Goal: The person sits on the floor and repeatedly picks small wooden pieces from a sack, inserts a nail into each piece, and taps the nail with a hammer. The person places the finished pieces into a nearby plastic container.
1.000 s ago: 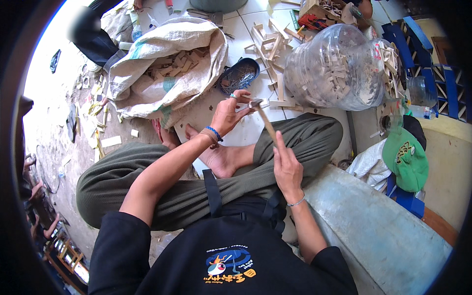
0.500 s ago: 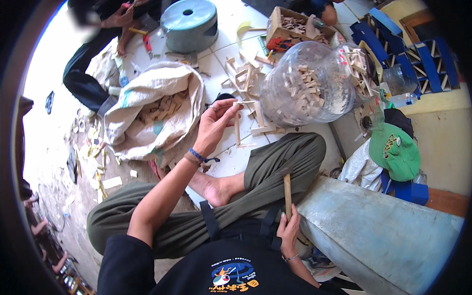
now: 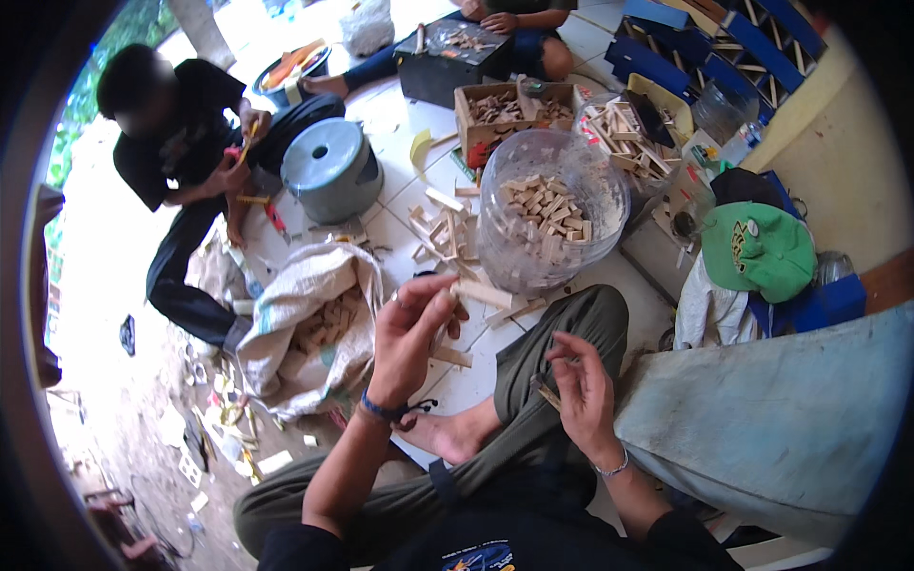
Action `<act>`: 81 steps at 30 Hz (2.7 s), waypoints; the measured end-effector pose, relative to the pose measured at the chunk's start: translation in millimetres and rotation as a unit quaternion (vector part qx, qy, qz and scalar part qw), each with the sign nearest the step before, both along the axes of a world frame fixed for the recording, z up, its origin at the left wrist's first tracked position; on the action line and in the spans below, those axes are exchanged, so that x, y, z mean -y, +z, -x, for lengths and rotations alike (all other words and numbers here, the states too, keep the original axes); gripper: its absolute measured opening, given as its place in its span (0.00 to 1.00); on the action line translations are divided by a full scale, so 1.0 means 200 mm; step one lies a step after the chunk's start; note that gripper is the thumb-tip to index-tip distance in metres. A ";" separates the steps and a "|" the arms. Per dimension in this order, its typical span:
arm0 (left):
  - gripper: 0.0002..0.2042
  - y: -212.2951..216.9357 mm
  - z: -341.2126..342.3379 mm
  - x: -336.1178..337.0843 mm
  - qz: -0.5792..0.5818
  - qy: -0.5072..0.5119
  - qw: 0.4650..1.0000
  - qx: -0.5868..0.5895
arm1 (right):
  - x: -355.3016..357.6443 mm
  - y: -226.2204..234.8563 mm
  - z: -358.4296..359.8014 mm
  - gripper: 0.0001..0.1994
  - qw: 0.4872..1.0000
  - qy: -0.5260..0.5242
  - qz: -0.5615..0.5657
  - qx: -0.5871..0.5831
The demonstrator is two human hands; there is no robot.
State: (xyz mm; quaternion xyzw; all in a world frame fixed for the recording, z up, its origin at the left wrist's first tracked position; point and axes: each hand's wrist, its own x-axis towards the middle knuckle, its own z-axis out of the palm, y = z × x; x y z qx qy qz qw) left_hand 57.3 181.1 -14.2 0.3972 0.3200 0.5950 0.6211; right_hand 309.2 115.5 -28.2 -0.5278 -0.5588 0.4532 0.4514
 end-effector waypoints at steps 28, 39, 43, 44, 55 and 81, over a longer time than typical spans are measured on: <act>0.26 0.48 0.08 0.16 -0.413 0.188 0.748 -0.484 | -0.30 0.45 0.26 0.19 0.941 0.192 -0.236 -0.145; 0.21 0.45 0.06 0.14 -0.374 0.178 0.766 -0.491 | -0.31 0.40 0.29 0.19 0.954 0.155 -0.225 -0.127; 0.18 0.44 0.09 0.09 -0.147 0.056 0.884 -0.439 | -0.32 0.35 0.31 0.16 0.984 0.107 -0.143 0.009; 0.20 0.44 0.09 0.06 -0.072 0.026 0.927 -0.367 | -0.32 0.33 0.31 0.16 0.989 0.099 -0.106 -0.005; 0.39 0.40 0.41 -0.17 0.218 -0.196 0.923 -0.248 | -0.29 0.01 0.38 0.19 0.970 0.141 0.121 -0.157; 0.20 -0.88 1.33 0.42 0.112 0.085 0.834 -0.533 | -0.77 -0.46 0.99 0.16 0.965 0.157 0.203 -0.050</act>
